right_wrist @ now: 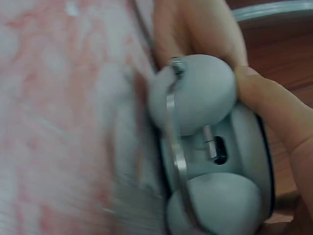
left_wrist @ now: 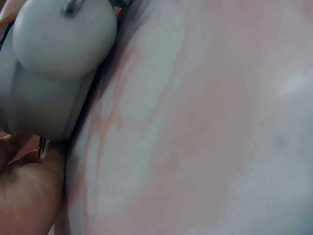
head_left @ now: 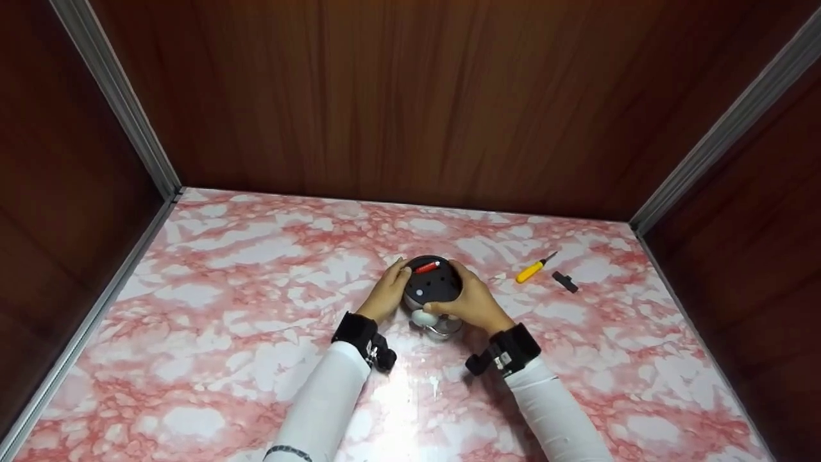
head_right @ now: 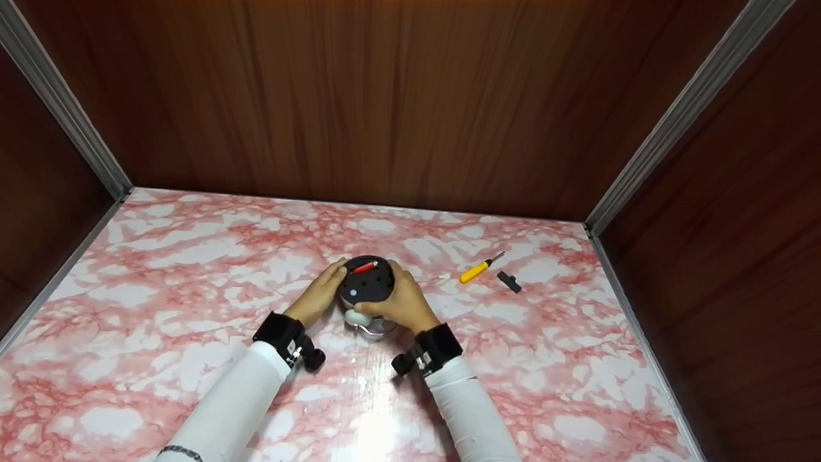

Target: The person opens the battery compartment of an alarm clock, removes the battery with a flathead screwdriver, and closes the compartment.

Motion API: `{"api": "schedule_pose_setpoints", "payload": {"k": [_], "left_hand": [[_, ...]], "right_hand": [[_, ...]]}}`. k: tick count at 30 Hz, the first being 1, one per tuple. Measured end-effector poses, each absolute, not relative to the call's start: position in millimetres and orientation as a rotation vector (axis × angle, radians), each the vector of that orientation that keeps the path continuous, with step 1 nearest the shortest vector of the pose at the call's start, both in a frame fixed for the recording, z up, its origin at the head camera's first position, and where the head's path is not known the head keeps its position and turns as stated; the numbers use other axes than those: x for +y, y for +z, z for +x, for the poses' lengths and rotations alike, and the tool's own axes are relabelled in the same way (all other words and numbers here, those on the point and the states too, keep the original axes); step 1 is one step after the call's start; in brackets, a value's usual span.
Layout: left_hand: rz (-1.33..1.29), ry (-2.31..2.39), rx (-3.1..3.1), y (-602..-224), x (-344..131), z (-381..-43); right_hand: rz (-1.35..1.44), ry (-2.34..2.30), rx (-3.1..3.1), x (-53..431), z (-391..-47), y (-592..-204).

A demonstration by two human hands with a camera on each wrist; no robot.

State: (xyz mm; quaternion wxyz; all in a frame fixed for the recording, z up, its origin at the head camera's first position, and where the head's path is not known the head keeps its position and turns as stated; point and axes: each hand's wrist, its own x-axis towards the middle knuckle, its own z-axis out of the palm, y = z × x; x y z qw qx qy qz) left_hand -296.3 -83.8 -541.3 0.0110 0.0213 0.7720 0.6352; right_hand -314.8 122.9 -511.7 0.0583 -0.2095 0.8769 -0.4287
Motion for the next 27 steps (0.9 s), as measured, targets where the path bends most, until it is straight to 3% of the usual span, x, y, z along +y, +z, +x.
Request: {"api": "schedule_pose_setpoints", "payload": {"k": [12,27], "left_hand": [[0.034,2.198,2.230,-552.0,-87.4,-299.6],[0.140,2.161,2.235,-554.1,-89.8,-297.1]], "right_hand": [[-0.910,-1.157,2.275,146.7,-344.9,-503.2],[-0.960,-1.060,2.128,160.2,-363.6,-500.1]]}}
